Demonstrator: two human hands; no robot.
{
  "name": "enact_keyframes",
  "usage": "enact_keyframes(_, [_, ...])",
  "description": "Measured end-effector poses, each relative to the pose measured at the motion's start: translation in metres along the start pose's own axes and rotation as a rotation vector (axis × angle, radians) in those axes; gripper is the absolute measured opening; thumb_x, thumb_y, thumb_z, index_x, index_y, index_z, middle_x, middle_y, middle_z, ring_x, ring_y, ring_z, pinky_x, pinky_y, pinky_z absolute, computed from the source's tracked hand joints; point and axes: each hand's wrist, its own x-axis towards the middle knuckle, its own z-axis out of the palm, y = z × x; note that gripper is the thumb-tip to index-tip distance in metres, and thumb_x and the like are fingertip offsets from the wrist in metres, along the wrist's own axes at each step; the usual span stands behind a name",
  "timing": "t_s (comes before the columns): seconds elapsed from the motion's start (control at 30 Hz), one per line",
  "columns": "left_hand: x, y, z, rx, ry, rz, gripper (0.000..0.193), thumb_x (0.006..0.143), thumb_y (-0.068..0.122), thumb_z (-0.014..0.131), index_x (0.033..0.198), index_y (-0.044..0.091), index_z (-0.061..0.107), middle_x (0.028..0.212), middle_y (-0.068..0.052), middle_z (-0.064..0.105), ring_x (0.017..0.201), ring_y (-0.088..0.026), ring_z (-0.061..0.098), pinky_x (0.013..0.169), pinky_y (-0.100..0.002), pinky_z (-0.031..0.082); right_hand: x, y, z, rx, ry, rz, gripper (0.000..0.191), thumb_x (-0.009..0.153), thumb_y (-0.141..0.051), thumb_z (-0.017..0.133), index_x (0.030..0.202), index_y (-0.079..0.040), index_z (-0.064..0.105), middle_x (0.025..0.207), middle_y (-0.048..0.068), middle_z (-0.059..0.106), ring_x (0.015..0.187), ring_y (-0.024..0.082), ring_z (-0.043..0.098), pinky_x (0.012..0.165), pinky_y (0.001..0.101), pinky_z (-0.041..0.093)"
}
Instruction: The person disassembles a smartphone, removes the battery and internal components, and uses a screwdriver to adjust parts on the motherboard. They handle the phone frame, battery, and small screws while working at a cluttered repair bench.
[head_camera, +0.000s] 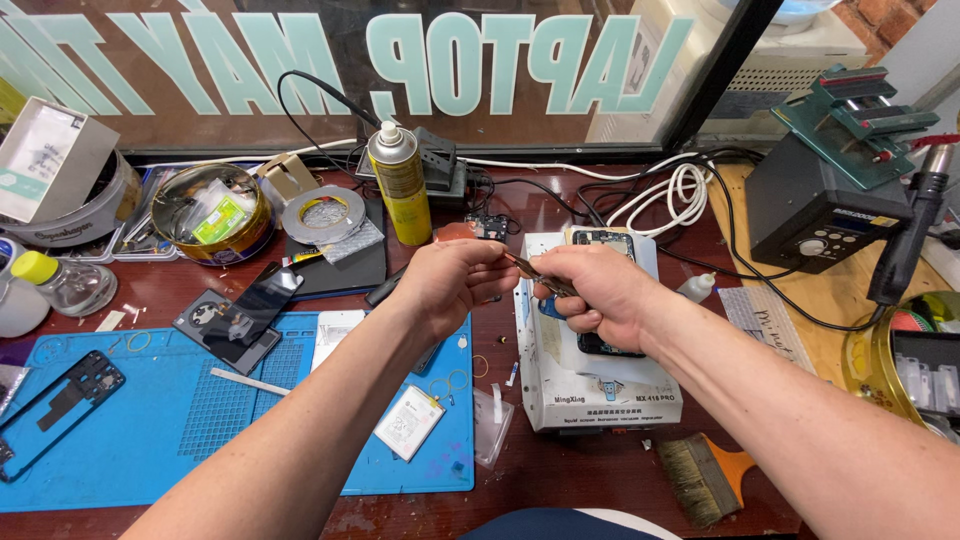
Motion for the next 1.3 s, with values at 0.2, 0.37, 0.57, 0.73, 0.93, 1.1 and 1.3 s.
enact_keyframes(0.2, [-0.002, -0.002, 0.000, 0.017, 0.006, 0.009, 0.014, 0.093, 0.007, 0.066, 0.095, -0.007, 0.068, 0.090, -0.014, 0.072, 0.079, -0.023, 0.074, 0.075, -0.034, 0.065, 0.000, 0.003, 0.000, -0.006, -0.004, 0.002, 0.012, 0.094, -0.019, 0.062, 0.092, -0.008, 0.061, 0.078, 0.002, 0.059, 0.049, 0.003, 0.035, 0.035, 0.0187, 0.022])
enact_keyframes(0.37, [-0.001, -0.004, 0.000, 0.015, -0.003, 0.013, 0.013, 0.093, 0.007, 0.066, 0.095, -0.006, 0.068, 0.091, -0.014, 0.072, 0.079, -0.023, 0.073, 0.075, -0.034, 0.064, 0.000, 0.005, -0.001, -0.006, 0.003, -0.002, 0.011, 0.094, -0.019, 0.062, 0.092, -0.009, 0.060, 0.078, 0.003, 0.059, 0.049, 0.004, 0.035, 0.035, 0.0189, 0.022])
enact_keyframes(0.57, [0.000, -0.006, 0.000, 0.012, -0.011, 0.013, 0.014, 0.093, 0.007, 0.066, 0.095, -0.006, 0.068, 0.090, -0.014, 0.072, 0.079, -0.023, 0.073, 0.075, -0.034, 0.065, 0.001, 0.006, -0.003, -0.006, 0.010, 0.004, 0.012, 0.094, -0.019, 0.063, 0.092, -0.007, 0.060, 0.078, 0.003, 0.059, 0.048, 0.004, 0.035, 0.034, 0.0191, 0.022])
enact_keyframes(0.73, [-0.001, -0.008, 0.002, 0.003, -0.009, 0.008, 0.012, 0.093, 0.005, 0.066, 0.095, -0.006, 0.068, 0.091, -0.015, 0.072, 0.080, -0.023, 0.073, 0.075, -0.034, 0.065, 0.002, 0.010, -0.006, -0.023, 0.025, 0.009, 0.011, 0.093, -0.019, 0.062, 0.093, -0.009, 0.060, 0.078, 0.002, 0.058, 0.047, 0.003, 0.034, 0.035, 0.0190, 0.021])
enact_keyframes(0.93, [-0.003, -0.008, 0.007, 0.003, 0.008, -0.012, 0.013, 0.094, 0.005, 0.065, 0.095, -0.007, 0.068, 0.091, -0.015, 0.072, 0.081, -0.023, 0.073, 0.078, -0.034, 0.065, 0.005, 0.015, -0.009, -0.029, 0.052, -0.002, 0.010, 0.093, -0.018, 0.063, 0.091, -0.008, 0.059, 0.076, 0.001, 0.057, 0.046, 0.003, 0.031, 0.035, 0.0205, 0.019])
enact_keyframes(1.1, [-0.003, -0.008, 0.008, -0.001, -0.018, -0.001, 0.015, 0.094, 0.006, 0.065, 0.096, -0.009, 0.068, 0.092, -0.017, 0.072, 0.082, -0.024, 0.074, 0.079, -0.034, 0.065, 0.006, 0.017, -0.010, -0.031, 0.072, -0.015, 0.009, 0.093, -0.017, 0.063, 0.092, -0.008, 0.060, 0.074, 0.000, 0.056, 0.045, 0.003, 0.031, 0.036, 0.0210, 0.019])
enact_keyframes(1.3, [-0.003, -0.008, 0.006, -0.023, -0.012, -0.011, 0.015, 0.094, 0.006, 0.064, 0.097, -0.008, 0.068, 0.092, -0.016, 0.072, 0.083, -0.024, 0.074, 0.080, -0.035, 0.065, 0.002, 0.016, -0.008, -0.006, 0.038, 0.003, 0.009, 0.092, -0.017, 0.063, 0.092, -0.009, 0.060, 0.077, 0.001, 0.056, 0.048, 0.003, 0.033, 0.036, 0.0198, 0.020])
